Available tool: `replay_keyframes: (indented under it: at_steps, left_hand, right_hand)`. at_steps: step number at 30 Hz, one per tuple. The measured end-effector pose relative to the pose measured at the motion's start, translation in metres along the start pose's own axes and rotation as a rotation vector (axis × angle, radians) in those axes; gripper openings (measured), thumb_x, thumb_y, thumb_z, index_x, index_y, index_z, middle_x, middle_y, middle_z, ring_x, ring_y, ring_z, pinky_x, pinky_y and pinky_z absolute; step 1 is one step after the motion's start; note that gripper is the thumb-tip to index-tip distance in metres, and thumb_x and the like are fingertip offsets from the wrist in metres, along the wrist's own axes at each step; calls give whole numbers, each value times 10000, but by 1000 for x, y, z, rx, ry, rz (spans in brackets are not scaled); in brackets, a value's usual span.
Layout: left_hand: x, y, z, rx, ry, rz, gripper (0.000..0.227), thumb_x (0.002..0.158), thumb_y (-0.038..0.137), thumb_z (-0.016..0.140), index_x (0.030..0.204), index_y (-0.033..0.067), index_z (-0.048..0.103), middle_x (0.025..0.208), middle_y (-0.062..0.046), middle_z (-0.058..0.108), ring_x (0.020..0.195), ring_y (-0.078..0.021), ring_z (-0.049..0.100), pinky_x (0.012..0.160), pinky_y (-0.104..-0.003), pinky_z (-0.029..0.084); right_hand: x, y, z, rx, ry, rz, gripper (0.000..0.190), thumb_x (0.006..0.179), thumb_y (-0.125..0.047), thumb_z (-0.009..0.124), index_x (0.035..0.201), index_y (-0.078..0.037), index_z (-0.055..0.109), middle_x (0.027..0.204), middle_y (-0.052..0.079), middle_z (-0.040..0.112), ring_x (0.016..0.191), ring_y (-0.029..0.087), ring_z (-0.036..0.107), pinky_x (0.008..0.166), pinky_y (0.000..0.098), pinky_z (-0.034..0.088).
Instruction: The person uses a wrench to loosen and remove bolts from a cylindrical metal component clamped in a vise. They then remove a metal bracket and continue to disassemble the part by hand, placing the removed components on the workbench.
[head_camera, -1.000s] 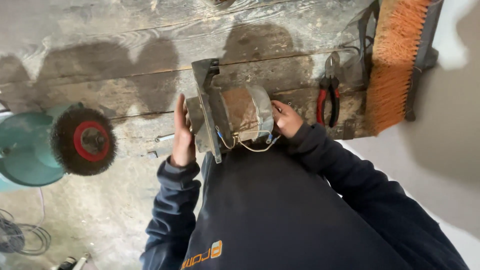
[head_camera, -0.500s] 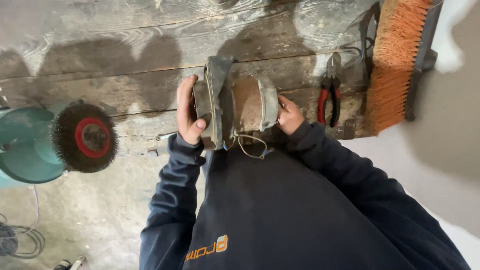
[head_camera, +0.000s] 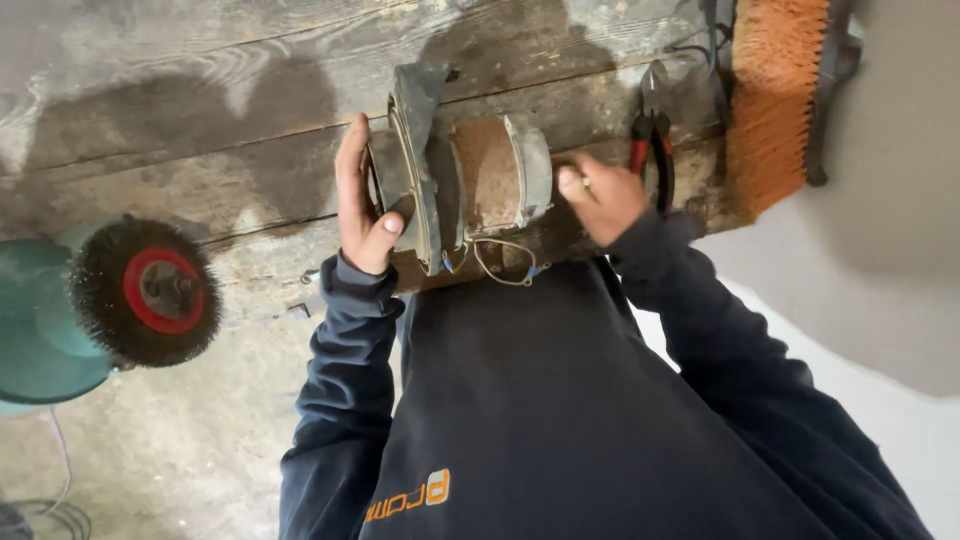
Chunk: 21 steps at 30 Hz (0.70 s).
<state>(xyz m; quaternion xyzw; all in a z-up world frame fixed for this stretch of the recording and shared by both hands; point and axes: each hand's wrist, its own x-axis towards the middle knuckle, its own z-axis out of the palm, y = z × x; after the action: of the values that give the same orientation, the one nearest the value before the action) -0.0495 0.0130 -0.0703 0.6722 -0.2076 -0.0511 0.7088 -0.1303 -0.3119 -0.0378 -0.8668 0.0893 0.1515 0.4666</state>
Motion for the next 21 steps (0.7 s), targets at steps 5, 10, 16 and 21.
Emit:
replay_keyframes:
  at_steps: [5, 10, 16, 21]
  left_hand:
    - [5, 11, -10, 106, -64, 12, 957, 1012, 623, 609, 1655, -9, 288, 1746, -177, 294, 1613, -300, 261, 1344, -412, 185]
    - [15, 31, -7, 199, -98, 24, 856, 1064, 614, 528, 1659, 22, 357, 1705, -178, 323, 1623, -323, 296, 1353, -418, 222]
    - [22, 32, -7, 283, -173, 70, 831, 1047, 598, 542, 1628, 22, 397, 1680, -223, 323, 1589, -356, 334, 1333, -435, 251]
    - [24, 51, 5, 389, -118, 163, 782, 1067, 491, 680, 1601, 20, 357, 1674, -228, 330, 1571, -372, 373, 1333, -433, 290]
  right_hand:
    - [-54, -68, -34, -314, 383, -210, 420, 1144, -362, 478, 1138, -30, 734, 969, 159, 731, 835, 249, 709, 735, 356, 547]
    - [-80, -75, -21, -103, 414, -108, 553, 1126, -395, 404, 922, -24, 759, 689, 77, 635, 660, 170, 654, 654, 317, 502]
    - [-55, -78, 28, 350, 308, -95, 622, 1136, -443, 414, 756, -7, 643, 639, 22, 574, 525, 103, 499, 495, 263, 361]
    - [-31, -88, 37, 468, 146, -149, 559, 1097, -509, 443, 931, -23, 665, 688, 2, 643, 534, 80, 587, 476, 240, 467]
